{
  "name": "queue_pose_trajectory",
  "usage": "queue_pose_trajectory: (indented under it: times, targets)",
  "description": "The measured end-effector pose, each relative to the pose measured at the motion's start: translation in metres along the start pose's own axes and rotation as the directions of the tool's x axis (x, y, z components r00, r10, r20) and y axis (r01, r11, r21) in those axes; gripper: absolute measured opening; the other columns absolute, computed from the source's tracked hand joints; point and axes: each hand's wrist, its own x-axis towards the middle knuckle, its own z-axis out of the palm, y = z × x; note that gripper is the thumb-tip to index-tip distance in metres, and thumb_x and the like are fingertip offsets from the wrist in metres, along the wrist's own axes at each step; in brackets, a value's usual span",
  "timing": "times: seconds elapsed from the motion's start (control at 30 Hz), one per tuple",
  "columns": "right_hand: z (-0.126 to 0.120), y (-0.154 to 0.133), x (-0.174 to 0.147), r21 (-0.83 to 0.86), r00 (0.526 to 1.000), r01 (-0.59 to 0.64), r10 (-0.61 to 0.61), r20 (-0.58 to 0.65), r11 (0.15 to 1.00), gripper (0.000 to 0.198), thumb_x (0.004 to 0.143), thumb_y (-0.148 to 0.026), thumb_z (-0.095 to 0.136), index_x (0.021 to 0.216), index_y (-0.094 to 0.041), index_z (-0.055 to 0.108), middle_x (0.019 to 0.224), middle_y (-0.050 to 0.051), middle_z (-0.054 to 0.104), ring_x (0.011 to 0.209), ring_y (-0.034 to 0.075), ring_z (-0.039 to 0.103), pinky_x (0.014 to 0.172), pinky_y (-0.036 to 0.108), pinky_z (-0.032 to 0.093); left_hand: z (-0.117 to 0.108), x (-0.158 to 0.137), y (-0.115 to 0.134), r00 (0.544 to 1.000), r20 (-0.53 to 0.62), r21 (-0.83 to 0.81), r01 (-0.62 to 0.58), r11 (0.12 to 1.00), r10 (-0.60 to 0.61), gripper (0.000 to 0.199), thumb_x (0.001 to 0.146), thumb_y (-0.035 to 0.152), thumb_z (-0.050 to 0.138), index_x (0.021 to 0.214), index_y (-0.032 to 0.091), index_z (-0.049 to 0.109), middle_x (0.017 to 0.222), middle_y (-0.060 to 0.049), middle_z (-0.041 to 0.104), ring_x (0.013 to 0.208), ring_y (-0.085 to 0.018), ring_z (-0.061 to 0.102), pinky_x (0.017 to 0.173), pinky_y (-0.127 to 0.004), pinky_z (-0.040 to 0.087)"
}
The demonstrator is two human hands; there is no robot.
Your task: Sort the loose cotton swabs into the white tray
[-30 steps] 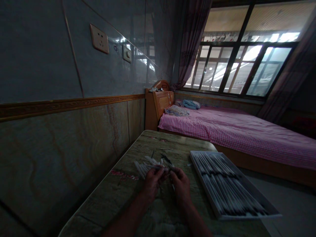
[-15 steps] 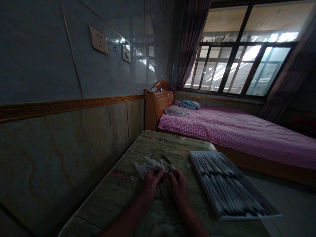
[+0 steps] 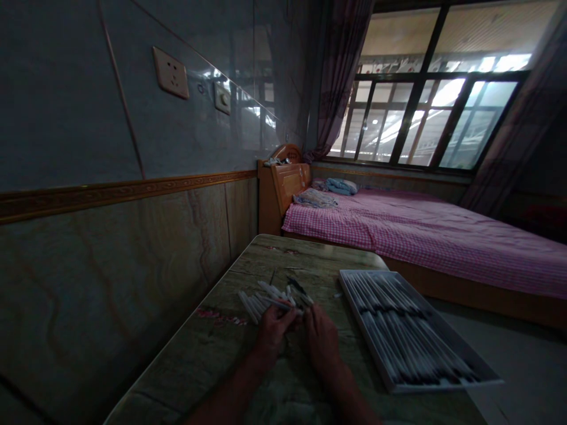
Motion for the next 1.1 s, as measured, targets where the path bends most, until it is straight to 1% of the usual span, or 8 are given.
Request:
queue_pose_trajectory:
  times: [0.13, 0.33, 0.53, 0.63, 0.7, 0.77, 0.97, 1.1]
  targets:
    - [-0.003, 0.001, 0.0, -0.122, 0.994, 0.096, -0.09, 0.057, 0.988, 0.037, 0.096, -0.029, 0.029, 0.083, -0.024, 0.063, 0.075, 0.007, 0.064, 0.066, 0.019, 0.057, 0.059, 0.031, 0.039, 0.002, -0.003, 0.005, 1.0, 0.02, 0.046, -0.007, 0.999, 0.006, 0.04, 0.048, 0.039, 0.086, 0.07, 0.015, 0.063, 0.06, 0.0, 0.065, 0.056, -0.015, 0.061, 0.055, -0.025, 0.046]
    - [-0.011, -0.018, 0.005, 0.045, 0.995, -0.06, 0.056, 0.085, 0.997, 0.032, 0.097, -0.035, 0.036, 0.072, -0.024, 0.054, 0.068, 0.0, 0.058, 0.062, 0.015, 0.055, 0.06, 0.027, 0.038, -0.003, 0.001, 0.003, 1.0, -0.013, 0.034, 0.02, 0.999, -0.02, 0.041, 0.048, 0.042, 0.085, 0.07, 0.014, 0.064, 0.063, -0.002, 0.067, 0.059, -0.016, 0.062, 0.054, -0.024, 0.045]
    - [-0.006, -0.009, 0.002, 0.078, 0.998, -0.036, 0.032, 0.049, 0.996, 0.037, 0.094, -0.041, 0.036, 0.069, -0.025, 0.059, 0.067, 0.004, 0.062, 0.061, 0.017, 0.054, 0.058, 0.028, 0.038, -0.002, -0.001, 0.002, 0.999, 0.044, 0.05, 0.009, 0.999, -0.011, 0.038, 0.05, 0.038, 0.085, 0.071, 0.015, 0.064, 0.061, 0.0, 0.065, 0.058, -0.015, 0.061, 0.056, -0.024, 0.046]
    - [-0.006, -0.006, 0.005, 0.172, 0.99, -0.136, 0.126, 0.069, 0.976, 0.043, 0.092, -0.049, 0.038, 0.063, -0.024, 0.059, 0.063, 0.003, 0.062, 0.06, 0.016, 0.054, 0.056, 0.026, 0.036, -0.001, -0.002, 0.002, 0.999, 0.052, 0.079, 0.004, 0.997, -0.008, 0.037, 0.05, 0.038, 0.085, 0.071, 0.015, 0.065, 0.062, 0.0, 0.066, 0.06, -0.016, 0.063, 0.056, -0.024, 0.047]
    - [-0.007, -0.009, 0.007, 0.24, 0.966, -0.247, 0.22, 0.133, 0.939, 0.048, 0.093, -0.051, 0.037, 0.058, -0.024, 0.056, 0.056, 0.001, 0.058, 0.055, 0.015, 0.051, 0.054, 0.025, 0.034, -0.001, -0.001, 0.002, 0.999, 0.041, 0.095, -0.003, 0.995, -0.001, 0.038, 0.05, 0.039, 0.085, 0.071, 0.015, 0.065, 0.062, -0.001, 0.066, 0.059, -0.016, 0.063, 0.055, -0.025, 0.046]
    - [-0.01, -0.013, 0.008, 0.268, 0.952, -0.289, 0.246, 0.183, 0.919, 0.049, 0.093, -0.051, 0.036, 0.057, -0.024, 0.056, 0.055, 0.0, 0.057, 0.055, 0.015, 0.051, 0.053, 0.025, 0.032, -0.002, 0.001, 0.001, 1.0, 0.024, 0.089, -0.006, 0.996, 0.004, 0.039, 0.05, 0.042, 0.084, 0.071, 0.015, 0.064, 0.06, -0.001, 0.066, 0.056, -0.015, 0.062, 0.054, -0.024, 0.046]
    - [-0.01, -0.015, 0.004, 0.154, 0.983, -0.181, 0.172, 0.072, 0.971, 0.029, 0.092, -0.039, 0.044, 0.07, -0.025, 0.056, 0.065, -0.001, 0.059, 0.06, 0.015, 0.055, 0.058, 0.025, 0.037, -0.003, 0.002, 0.003, 1.0, -0.001, 0.062, 0.002, 0.998, -0.002, 0.042, 0.047, 0.043, 0.085, 0.071, 0.016, 0.063, 0.06, 0.0, 0.065, 0.057, -0.016, 0.062, 0.05, -0.023, 0.044]
    - [-0.004, -0.001, 0.0, 0.06, 0.998, -0.045, 0.042, 0.051, 0.997, 0.026, 0.091, -0.035, 0.043, 0.078, -0.025, 0.063, 0.069, 0.003, 0.062, 0.063, 0.018, 0.057, 0.059, 0.027, 0.04, -0.001, -0.001, 0.003, 1.0, 0.022, 0.108, -0.009, 0.994, 0.007, 0.039, 0.05, 0.04, 0.085, 0.071, 0.015, 0.063, 0.061, 0.0, 0.066, 0.058, -0.016, 0.062, 0.054, -0.024, 0.045]
